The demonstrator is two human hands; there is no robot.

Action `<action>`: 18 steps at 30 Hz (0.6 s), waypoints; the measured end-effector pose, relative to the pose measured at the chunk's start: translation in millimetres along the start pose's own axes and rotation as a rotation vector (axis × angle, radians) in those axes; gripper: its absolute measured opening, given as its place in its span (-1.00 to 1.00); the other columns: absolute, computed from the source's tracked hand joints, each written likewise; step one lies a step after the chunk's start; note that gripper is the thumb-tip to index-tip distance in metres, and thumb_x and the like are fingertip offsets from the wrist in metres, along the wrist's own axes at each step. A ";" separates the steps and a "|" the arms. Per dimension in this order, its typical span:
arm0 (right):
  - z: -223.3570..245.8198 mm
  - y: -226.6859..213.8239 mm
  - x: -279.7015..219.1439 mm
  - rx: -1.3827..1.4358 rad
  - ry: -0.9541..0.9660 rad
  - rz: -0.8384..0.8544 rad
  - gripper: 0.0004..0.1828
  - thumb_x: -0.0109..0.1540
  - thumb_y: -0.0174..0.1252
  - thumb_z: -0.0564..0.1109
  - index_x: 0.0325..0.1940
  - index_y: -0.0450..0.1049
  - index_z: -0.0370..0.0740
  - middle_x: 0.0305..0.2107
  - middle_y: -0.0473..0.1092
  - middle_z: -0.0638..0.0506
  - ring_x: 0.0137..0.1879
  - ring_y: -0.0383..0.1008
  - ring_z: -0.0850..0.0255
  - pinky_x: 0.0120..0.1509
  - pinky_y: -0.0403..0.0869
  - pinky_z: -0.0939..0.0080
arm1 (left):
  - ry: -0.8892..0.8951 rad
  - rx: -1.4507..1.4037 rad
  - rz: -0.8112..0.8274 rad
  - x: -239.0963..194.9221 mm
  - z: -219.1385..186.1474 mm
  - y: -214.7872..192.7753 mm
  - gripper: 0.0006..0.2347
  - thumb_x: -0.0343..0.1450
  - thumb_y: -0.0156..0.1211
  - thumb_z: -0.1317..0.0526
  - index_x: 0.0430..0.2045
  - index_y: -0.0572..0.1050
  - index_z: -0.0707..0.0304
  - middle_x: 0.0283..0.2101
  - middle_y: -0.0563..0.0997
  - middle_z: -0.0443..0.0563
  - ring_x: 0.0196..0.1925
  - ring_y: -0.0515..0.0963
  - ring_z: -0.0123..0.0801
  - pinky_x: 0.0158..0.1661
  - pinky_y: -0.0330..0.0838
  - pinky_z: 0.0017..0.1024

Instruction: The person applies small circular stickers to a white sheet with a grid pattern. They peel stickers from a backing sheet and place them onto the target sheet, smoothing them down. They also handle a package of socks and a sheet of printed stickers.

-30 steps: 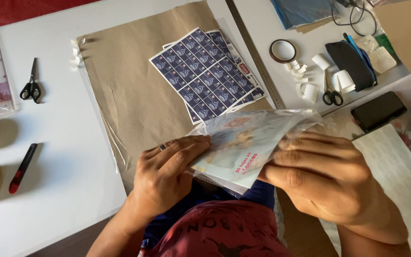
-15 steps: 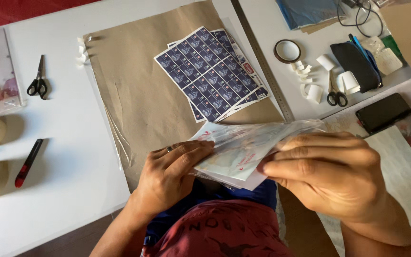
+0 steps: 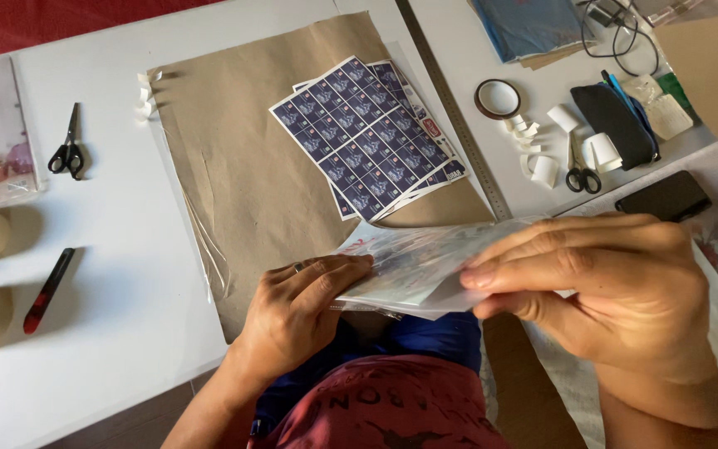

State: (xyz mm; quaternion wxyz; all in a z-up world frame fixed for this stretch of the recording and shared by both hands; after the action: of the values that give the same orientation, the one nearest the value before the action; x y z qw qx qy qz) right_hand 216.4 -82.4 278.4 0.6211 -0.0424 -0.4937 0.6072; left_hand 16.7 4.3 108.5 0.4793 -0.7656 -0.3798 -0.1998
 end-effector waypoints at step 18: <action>7.4 15.7 -39.8 -0.052 -0.144 0.189 -0.88 0.33 0.30 -0.30 -0.13 0.47 -0.28 -0.01 0.67 -0.19 0.22 0.83 -0.21 0.37 0.85 -0.23 | 0.196 0.205 -0.200 4.3 -20.2 -19.2 -0.80 0.68 0.08 0.33 -0.02 0.64 0.52 0.03 0.81 0.27 0.06 0.89 0.08 0.09 0.81 -0.14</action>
State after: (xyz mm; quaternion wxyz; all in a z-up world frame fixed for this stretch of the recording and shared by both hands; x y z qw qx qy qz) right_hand 209.2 -114.1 249.6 0.5227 -0.0612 -0.5464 0.6515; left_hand 5.8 -7.1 131.9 0.5671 -0.6480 -0.4240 -0.2807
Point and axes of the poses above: each hand's wrist, its own x-axis towards the middle knuckle, its own y-axis out of the palm, z = x × y, the point moved 7 cm from there along x, towards the middle knuckle
